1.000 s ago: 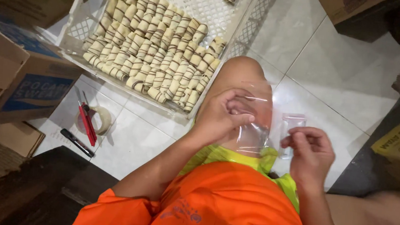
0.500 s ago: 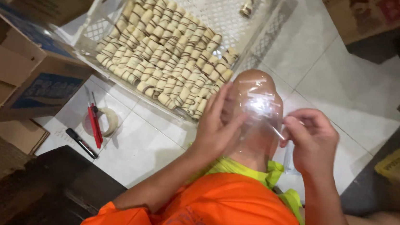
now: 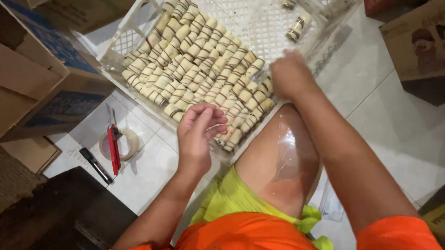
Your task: Packaging small rolled pastries into individual plastic bags
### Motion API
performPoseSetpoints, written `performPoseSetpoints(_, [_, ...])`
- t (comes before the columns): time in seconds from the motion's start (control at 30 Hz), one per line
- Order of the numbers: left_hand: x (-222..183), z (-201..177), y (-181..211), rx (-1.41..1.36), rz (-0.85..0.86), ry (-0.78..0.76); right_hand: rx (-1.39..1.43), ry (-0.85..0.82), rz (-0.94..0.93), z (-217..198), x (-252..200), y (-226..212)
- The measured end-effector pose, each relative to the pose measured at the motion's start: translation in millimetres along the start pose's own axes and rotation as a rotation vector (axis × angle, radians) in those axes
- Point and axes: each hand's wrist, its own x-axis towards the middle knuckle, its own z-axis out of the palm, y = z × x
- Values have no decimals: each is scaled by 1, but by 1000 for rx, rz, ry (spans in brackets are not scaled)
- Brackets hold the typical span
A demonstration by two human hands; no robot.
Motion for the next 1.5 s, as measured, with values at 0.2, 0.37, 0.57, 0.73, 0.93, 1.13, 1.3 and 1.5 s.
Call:
performPoseSetpoints(0.2, [-4,14,28,6,-45,28,-11,-386,77,-2,9,-17])
performPoseSetpoints(0.37, [7,20,24,-6,-97,-32,64,-414,69,-9,12,-12])
performPoseSetpoints(0.57, [-3,41,40,-33,-112,-114,956,-113,324,-146,-34,-18])
performPoseSetpoints(0.73, [-22,67,46,-37,-201,-252,1761,49,417,-142,-110,0])
performPoseSetpoints(0.93, [-52,88,31,-56,-357,-479,2008,190,474,-136,-204,-4])
performPoseSetpoints(1.13, [-77,100,4,-52,-433,-569,2031,360,508,-156,-258,-22])
performPoseSetpoints(1.3, [-92,103,-11,23,-447,-588,1957,503,581,-172,-280,-39])
performPoseSetpoints(1.5, [-108,106,-22,-16,-499,-607,1522,649,428,-177,-290,-67])
